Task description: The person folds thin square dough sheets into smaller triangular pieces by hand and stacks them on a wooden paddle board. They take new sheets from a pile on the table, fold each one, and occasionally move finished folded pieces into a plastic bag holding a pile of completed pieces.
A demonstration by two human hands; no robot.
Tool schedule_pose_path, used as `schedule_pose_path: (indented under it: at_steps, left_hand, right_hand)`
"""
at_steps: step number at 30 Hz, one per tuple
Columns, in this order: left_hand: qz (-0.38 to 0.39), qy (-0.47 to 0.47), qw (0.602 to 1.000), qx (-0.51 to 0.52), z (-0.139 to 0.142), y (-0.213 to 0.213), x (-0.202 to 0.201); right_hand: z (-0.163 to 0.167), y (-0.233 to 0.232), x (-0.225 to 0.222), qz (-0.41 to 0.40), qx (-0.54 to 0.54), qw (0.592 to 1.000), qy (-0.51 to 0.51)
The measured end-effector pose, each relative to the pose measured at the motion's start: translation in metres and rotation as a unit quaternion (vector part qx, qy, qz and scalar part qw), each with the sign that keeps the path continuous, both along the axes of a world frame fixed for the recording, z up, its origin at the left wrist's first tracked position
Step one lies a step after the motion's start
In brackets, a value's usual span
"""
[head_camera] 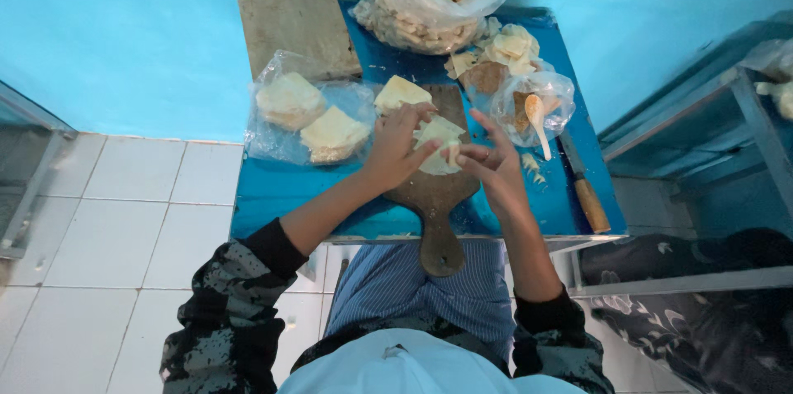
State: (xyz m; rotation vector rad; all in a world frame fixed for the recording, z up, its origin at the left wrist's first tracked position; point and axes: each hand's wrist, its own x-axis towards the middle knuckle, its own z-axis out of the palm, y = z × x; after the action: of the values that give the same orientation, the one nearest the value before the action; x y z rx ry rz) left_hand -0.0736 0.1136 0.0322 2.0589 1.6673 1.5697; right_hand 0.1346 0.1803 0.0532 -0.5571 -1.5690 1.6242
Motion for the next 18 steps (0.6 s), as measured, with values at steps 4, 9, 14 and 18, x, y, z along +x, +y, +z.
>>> schedule_pose_path:
  at_steps: [4, 9, 14, 18]
  left_hand:
    - [-0.001, -0.018, 1.0, 0.022, 0.003, 0.001, 0.0]
    - [-0.004, -0.001, 1.0, 0.011, 0.006, -0.002, -0.001]
    - [-0.013, 0.005, 1.0, 0.009, 0.007, -0.003, -0.004]
    - [-0.004, 0.006, 1.0, -0.003, 0.005, -0.003, -0.003]
  right_hand:
    - [0.019, -0.033, 0.004, -0.176, 0.167, 0.965, 0.095]
    - [0.089, -0.023, -0.003, -0.477, 0.546, 0.63, 0.279]
    - [0.145, 0.048, -0.034, -0.337, 0.635, 0.693, -0.056]
    - [0.121, 0.08, -0.013, -0.341, 0.521, 0.768, -0.153]
